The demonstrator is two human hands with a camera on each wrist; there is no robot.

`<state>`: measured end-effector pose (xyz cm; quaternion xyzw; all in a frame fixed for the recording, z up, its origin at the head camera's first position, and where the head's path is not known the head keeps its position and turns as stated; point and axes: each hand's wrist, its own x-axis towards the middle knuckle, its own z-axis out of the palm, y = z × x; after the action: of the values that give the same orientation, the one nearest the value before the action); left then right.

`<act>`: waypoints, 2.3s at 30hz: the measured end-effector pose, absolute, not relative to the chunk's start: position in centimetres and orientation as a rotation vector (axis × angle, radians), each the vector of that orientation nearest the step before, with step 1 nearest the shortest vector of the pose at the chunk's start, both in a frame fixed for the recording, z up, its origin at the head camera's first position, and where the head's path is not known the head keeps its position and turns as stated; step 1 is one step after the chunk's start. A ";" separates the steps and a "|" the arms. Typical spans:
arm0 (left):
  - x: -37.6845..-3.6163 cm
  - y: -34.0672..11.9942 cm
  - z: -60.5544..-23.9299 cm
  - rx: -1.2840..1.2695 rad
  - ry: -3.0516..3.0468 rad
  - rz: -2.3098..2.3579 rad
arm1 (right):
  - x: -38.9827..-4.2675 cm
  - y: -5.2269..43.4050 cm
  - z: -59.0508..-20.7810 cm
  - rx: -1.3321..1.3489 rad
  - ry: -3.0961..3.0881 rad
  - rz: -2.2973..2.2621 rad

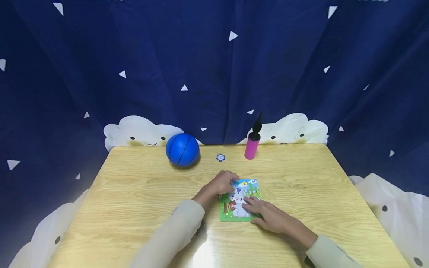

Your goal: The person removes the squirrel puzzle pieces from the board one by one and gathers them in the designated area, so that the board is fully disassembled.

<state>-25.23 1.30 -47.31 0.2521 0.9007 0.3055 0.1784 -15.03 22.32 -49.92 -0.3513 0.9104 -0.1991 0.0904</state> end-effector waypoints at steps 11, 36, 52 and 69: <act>-25.5 4.6 -48.2 0.739 2.558 0.767 | -15.6 22.6 -50.1 -1.095 2.724 -0.477; -25.3 6.4 -49.0 0.702 2.615 0.587 | -15.3 22.5 -50.2 -1.133 2.764 -0.407; -25.6 7.3 -49.3 0.572 2.546 0.690 | -15.3 22.5 -50.2 -1.117 2.736 -0.465; -26.0 7.0 -49.3 0.602 2.604 0.858 | -15.4 22.6 -50.0 -1.144 2.744 -0.468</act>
<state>-26.03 7.01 -49.34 0.2113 0.9147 0.3015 0.1667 -15.42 22.60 -50.05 -0.3792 0.9098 -0.1552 0.0660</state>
